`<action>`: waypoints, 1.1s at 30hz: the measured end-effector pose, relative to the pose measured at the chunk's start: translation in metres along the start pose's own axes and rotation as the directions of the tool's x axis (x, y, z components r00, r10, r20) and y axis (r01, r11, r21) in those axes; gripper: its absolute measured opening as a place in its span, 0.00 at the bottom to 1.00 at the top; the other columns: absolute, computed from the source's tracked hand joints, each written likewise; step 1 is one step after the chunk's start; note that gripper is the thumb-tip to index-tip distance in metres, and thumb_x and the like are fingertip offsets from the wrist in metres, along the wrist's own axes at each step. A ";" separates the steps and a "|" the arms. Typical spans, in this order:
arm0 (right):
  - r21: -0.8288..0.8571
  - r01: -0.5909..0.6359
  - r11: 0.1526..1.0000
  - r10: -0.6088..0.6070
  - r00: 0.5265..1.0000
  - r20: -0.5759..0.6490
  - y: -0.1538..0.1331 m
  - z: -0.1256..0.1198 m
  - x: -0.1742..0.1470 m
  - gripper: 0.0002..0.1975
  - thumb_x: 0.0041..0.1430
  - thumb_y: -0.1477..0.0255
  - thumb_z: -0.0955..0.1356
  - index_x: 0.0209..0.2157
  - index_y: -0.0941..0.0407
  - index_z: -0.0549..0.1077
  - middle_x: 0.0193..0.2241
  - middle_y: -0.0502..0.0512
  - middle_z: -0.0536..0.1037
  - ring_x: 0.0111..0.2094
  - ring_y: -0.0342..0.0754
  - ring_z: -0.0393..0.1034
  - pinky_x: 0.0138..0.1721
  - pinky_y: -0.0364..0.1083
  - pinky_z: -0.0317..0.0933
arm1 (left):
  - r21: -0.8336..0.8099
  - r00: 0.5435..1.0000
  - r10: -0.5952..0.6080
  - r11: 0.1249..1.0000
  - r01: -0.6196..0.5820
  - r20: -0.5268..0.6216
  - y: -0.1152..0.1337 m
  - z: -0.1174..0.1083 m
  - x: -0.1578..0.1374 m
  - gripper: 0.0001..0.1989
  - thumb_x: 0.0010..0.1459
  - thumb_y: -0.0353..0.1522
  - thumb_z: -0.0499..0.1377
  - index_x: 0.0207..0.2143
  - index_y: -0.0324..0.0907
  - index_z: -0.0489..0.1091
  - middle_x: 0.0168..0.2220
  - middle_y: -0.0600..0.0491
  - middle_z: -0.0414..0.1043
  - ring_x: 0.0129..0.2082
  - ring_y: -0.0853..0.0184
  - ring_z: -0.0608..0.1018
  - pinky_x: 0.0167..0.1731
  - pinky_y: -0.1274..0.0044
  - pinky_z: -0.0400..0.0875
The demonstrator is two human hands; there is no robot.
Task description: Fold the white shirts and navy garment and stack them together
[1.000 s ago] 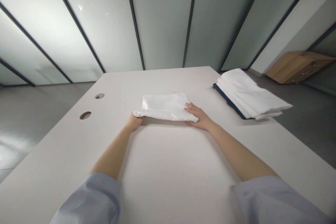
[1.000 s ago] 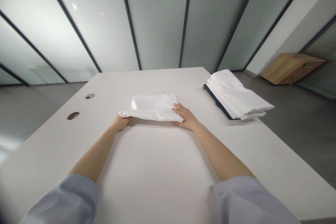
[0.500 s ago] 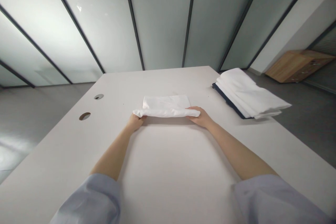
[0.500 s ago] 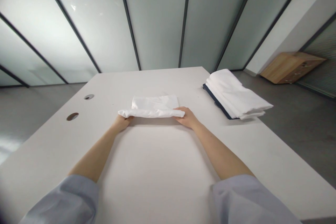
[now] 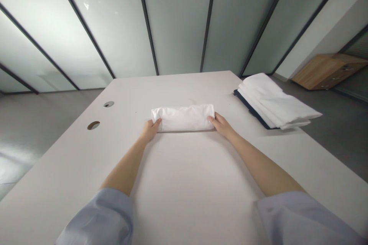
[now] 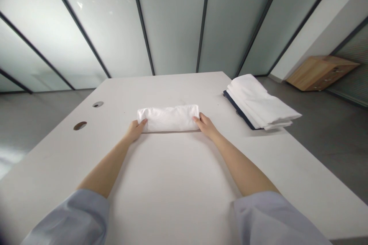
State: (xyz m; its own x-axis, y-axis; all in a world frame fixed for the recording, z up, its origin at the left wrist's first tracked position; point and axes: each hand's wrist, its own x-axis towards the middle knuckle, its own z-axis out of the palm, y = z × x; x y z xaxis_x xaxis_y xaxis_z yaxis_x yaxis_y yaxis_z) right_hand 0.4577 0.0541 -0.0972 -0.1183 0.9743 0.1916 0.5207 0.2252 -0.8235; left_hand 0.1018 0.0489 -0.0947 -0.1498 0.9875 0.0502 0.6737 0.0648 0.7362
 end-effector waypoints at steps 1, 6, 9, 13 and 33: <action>0.006 -0.025 1.000 0.025 1.000 0.000 0.001 0.001 0.001 0.22 0.61 0.57 0.62 0.48 0.57 0.71 0.43 0.58 0.79 0.45 0.56 0.72 0.48 0.52 0.65 | 0.017 1.000 -0.003 1.000 0.003 0.005 0.001 0.000 0.000 0.22 0.58 0.48 0.51 0.21 0.41 0.64 0.21 0.53 0.66 0.26 0.65 0.71 0.24 0.77 0.62; 0.035 -0.067 0.997 0.069 0.996 -0.051 0.007 0.008 0.007 0.29 0.58 0.62 0.64 0.59 0.57 0.62 0.53 0.61 0.73 0.51 0.54 0.70 0.53 0.53 0.61 | 0.232 0.999 -0.049 0.971 0.049 -0.006 0.008 0.003 0.002 0.23 0.61 0.47 0.48 0.28 0.39 0.70 0.28 0.46 0.74 0.32 0.59 0.77 0.27 0.75 0.64; -0.039 -0.110 0.993 0.106 0.991 -0.084 0.007 0.009 0.007 0.35 0.58 0.61 0.64 0.65 0.58 0.55 0.50 0.62 0.75 0.48 0.56 0.71 0.52 0.54 0.62 | 0.335 0.997 -0.075 0.939 0.076 -0.016 0.014 0.004 0.001 0.25 0.64 0.46 0.44 0.33 0.38 0.72 0.33 0.41 0.77 0.36 0.55 0.79 0.31 0.73 0.66; -0.145 -0.067 0.987 0.052 0.993 -0.105 0.005 0.009 0.006 0.32 0.59 0.62 0.63 0.63 0.56 0.59 0.45 0.60 0.77 0.44 0.55 0.72 0.49 0.53 0.64 | 0.395 0.998 -0.061 0.916 0.069 -0.033 0.020 0.003 -0.001 0.27 0.66 0.44 0.41 0.42 0.37 0.73 0.41 0.38 0.78 0.44 0.52 0.78 0.38 0.71 0.68; -0.688 0.185 0.702 -0.231 0.973 0.026 -0.048 0.012 0.006 0.24 0.67 0.63 0.57 0.60 0.56 0.66 0.62 0.63 0.62 0.64 0.62 0.48 0.61 0.60 0.45 | 0.492 0.862 0.508 0.753 -0.437 -0.011 0.059 0.016 -0.019 0.29 0.63 0.41 0.49 0.64 0.43 0.56 0.67 0.44 0.53 0.66 0.52 0.54 0.63 0.59 0.49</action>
State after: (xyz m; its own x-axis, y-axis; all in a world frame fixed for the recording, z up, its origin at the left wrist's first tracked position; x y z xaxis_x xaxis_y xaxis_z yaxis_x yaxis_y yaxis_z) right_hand 0.4217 0.0486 -0.0628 -0.2576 0.8957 0.3624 0.9252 0.3369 -0.1749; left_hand 0.1559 0.0362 -0.0628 0.2048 0.8820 0.4244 0.9287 -0.3121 0.2003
